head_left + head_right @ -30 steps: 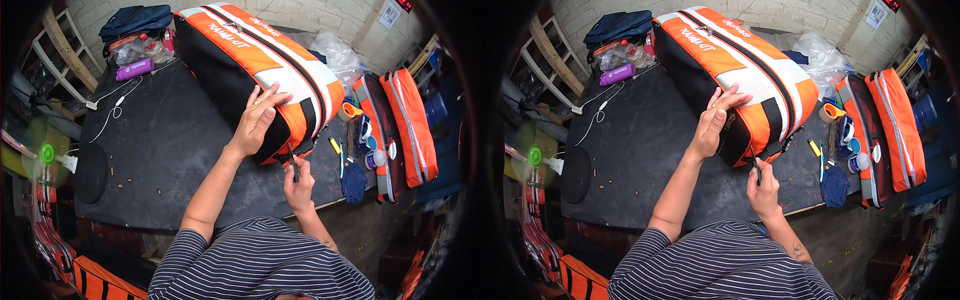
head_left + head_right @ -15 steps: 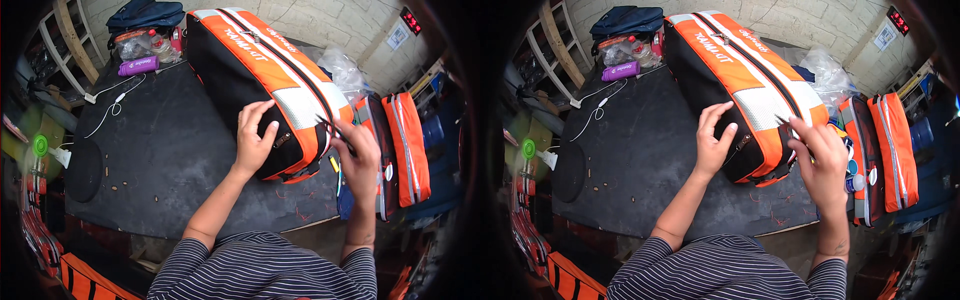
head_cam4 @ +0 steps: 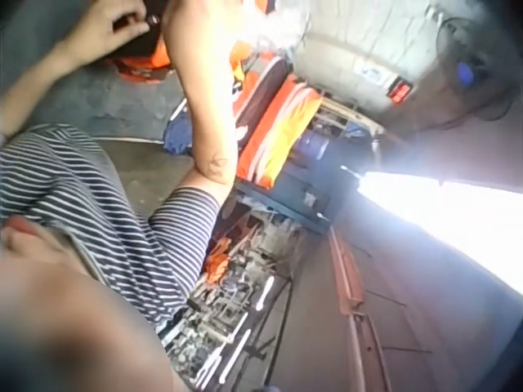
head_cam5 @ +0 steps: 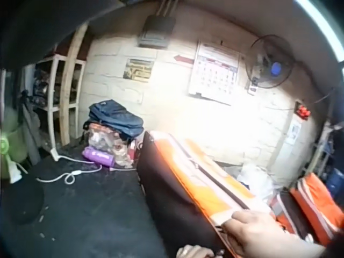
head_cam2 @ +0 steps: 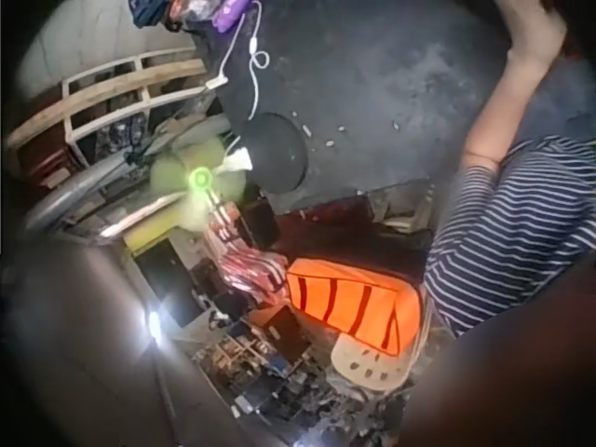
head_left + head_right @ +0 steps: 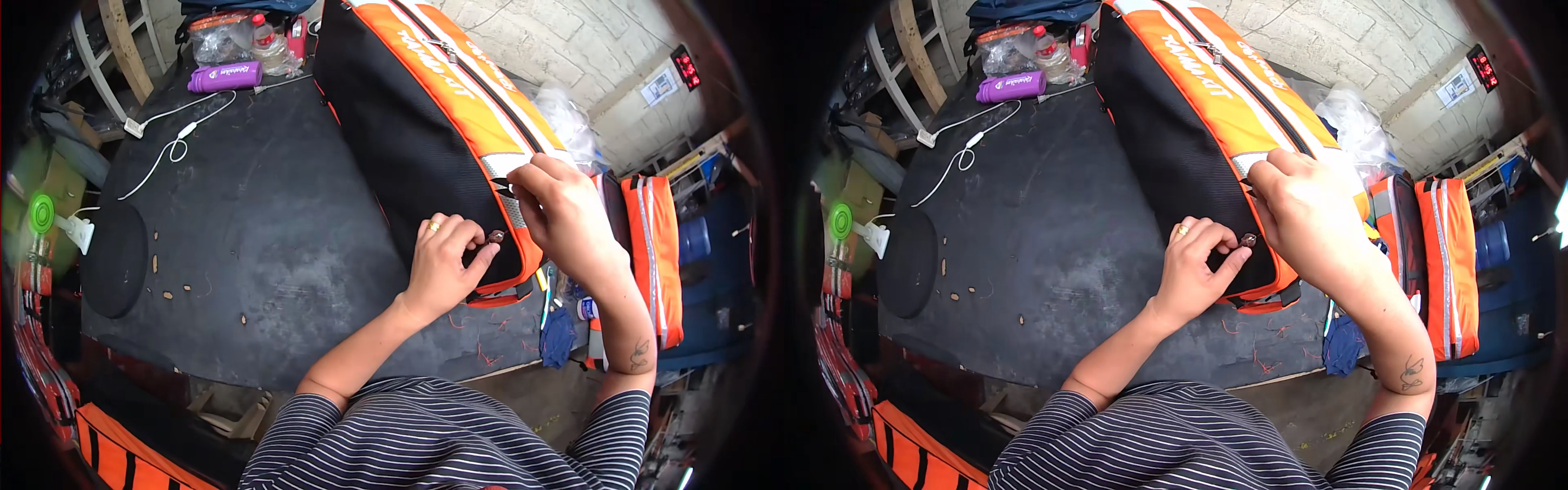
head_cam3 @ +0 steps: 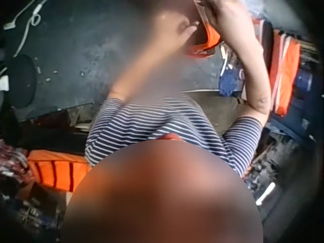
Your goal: Inspecting and trimming loose threads from manufactured emergency trauma bags.
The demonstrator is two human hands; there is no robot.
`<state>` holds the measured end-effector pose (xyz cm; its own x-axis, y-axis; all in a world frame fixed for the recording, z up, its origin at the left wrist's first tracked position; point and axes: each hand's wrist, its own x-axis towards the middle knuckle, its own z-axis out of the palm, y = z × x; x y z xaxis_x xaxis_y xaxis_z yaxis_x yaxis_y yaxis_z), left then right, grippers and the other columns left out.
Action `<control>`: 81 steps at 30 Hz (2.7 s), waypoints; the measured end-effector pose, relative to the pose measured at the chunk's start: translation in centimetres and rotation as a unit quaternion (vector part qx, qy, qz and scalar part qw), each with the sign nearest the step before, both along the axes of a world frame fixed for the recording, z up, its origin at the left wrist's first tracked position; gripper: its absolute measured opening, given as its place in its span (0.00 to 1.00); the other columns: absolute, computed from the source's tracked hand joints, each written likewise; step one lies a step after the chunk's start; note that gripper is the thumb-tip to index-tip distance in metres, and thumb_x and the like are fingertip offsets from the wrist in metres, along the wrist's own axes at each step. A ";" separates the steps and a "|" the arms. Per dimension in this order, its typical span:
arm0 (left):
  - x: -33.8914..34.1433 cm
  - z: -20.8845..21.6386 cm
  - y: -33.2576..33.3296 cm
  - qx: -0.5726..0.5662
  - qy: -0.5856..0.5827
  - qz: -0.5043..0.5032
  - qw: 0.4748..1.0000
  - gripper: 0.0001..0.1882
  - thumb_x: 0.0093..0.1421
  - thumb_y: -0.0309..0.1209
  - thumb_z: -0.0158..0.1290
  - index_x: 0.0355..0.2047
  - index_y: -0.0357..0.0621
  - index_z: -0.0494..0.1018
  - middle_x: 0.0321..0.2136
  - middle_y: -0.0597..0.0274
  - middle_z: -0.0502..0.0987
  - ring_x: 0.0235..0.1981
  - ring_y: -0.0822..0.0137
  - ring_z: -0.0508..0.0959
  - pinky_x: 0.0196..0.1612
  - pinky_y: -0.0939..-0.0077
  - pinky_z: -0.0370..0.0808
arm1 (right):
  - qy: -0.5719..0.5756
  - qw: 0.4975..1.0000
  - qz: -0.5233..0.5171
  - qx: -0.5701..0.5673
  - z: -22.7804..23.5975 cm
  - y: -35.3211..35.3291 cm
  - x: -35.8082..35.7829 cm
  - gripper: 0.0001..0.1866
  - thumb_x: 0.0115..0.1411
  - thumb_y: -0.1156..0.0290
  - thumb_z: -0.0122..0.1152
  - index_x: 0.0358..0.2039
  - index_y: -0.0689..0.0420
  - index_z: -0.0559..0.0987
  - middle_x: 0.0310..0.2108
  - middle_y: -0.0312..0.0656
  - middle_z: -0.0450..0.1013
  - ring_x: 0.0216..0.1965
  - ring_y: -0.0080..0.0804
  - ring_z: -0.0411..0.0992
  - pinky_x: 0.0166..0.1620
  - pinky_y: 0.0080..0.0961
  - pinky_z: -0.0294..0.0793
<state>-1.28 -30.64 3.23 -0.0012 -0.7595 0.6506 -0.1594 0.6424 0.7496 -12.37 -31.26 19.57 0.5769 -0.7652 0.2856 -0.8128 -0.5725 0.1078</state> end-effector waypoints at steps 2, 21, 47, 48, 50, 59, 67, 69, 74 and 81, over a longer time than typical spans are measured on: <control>0.1 -0.2 0.2 0.008 -0.017 0.004 1.000 0.09 0.51 0.30 0.62 0.24 0.43 0.71 0.21 0.65 0.71 0.26 0.63 0.69 0.35 0.69 0.63 | 0.000 0.999 -0.037 0.005 -0.1 0.1 0.3 0.04 0.49 0.78 0.58 0.27 0.61 0.73 0.26 0.47 0.68 0.32 0.48 0.71 0.36 0.40 0.70; 0.2 1.4 -2.6 -0.021 0.116 0.008 0.993 0.08 0.51 0.20 0.55 0.32 0.40 0.74 0.31 0.57 0.71 0.34 0.56 0.71 0.39 0.65 0.69 | -0.100 0.990 -0.074 -0.061 -2.3 4.1 -1.0 0.10 0.52 0.85 0.58 0.37 0.64 0.76 0.26 0.47 0.68 0.28 0.44 0.70 0.32 0.34 0.69; -0.1 4.3 -12.5 -0.165 -0.032 -0.202 0.965 0.09 0.46 0.33 0.64 0.24 0.44 0.77 0.23 0.65 0.74 0.30 0.64 0.73 0.42 0.71 0.65 | -0.291 0.928 -0.201 -0.118 -7.1 -0.3 -1.9 0.06 0.44 0.78 0.68 0.23 0.63 0.78 0.27 0.43 0.67 0.29 0.36 0.67 0.33 0.29 0.66; 0.2 4.3 -12.6 -0.147 -0.032 -0.234 0.961 0.09 0.45 0.34 0.64 0.25 0.45 0.78 0.24 0.66 0.75 0.31 0.64 0.74 0.43 0.71 0.65 | -0.290 0.929 -0.189 -0.129 -7.2 -0.3 -2.0 0.05 0.45 0.80 0.67 0.22 0.64 0.78 0.26 0.42 0.67 0.28 0.36 0.67 0.32 0.29 0.66; 0.7 4.3 -12.9 -0.135 -0.029 -0.275 0.951 0.10 0.45 0.34 0.65 0.26 0.45 0.79 0.26 0.67 0.76 0.33 0.65 0.75 0.45 0.72 0.66 | -0.290 0.929 -0.197 -0.121 -7.4 -0.3 -2.1 0.05 0.46 0.80 0.67 0.22 0.64 0.78 0.26 0.42 0.67 0.28 0.36 0.67 0.32 0.29 0.66; 0.5 4.5 -13.1 -0.134 -0.088 -0.271 0.949 0.10 0.48 0.37 0.64 0.24 0.45 0.78 0.26 0.69 0.75 0.36 0.69 0.74 0.49 0.71 0.62 | -0.300 0.932 -0.155 -0.130 -5.2 0.7 -2.3 0.12 0.57 0.83 0.56 0.42 0.63 0.77 0.32 0.45 0.71 0.30 0.29 0.71 0.36 0.21 0.71; 0.4 4.3 -13.0 -0.111 -0.077 -0.269 0.954 0.10 0.48 0.36 0.64 0.22 0.44 0.76 0.25 0.70 0.74 0.34 0.71 0.73 0.49 0.71 0.60 | -0.214 0.959 -0.178 -0.047 -2.1 4.6 -0.6 0.11 0.54 0.88 0.54 0.38 0.65 0.77 0.29 0.46 0.71 0.28 0.37 0.73 0.32 0.25 0.72; 0.4 4.3 -12.9 -0.113 -0.077 -0.268 0.954 0.10 0.48 0.35 0.64 0.22 0.45 0.76 0.25 0.70 0.74 0.34 0.71 0.73 0.49 0.71 0.60 | -0.212 0.964 -0.154 -0.049 -2.7 4.4 -0.3 0.12 0.53 0.89 0.54 0.39 0.66 0.76 0.30 0.47 0.71 0.29 0.39 0.73 0.33 0.27 0.73; 0.6 4.4 -12.9 -0.113 -0.073 -0.270 0.953 0.09 0.49 0.35 0.63 0.23 0.45 0.76 0.25 0.70 0.74 0.35 0.71 0.73 0.49 0.71 0.60 | -0.205 0.962 -0.173 -0.057 -3.8 5.2 -0.3 0.12 0.53 0.89 0.53 0.39 0.67 0.76 0.31 0.48 0.71 0.30 0.40 0.73 0.34 0.27 0.73; 0.5 4.6 -12.8 -0.105 -0.080 -0.267 0.954 0.08 0.47 0.34 0.64 0.23 0.45 0.77 0.25 0.69 0.73 0.35 0.68 0.72 0.49 0.71 0.60 | -0.209 0.963 -0.150 -0.077 -5.2 5.8 -1.0 0.14 0.51 0.89 0.54 0.40 0.67 0.75 0.33 0.50 0.72 0.32 0.44 0.74 0.36 0.30 0.74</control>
<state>-0.74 -43.48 7.82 -0.4645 -0.4747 0.7476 0.1312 0.7980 0.5882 -13.41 -25.43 14.38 0.1458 -0.8092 0.5692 -0.9299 -0.3085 -0.2003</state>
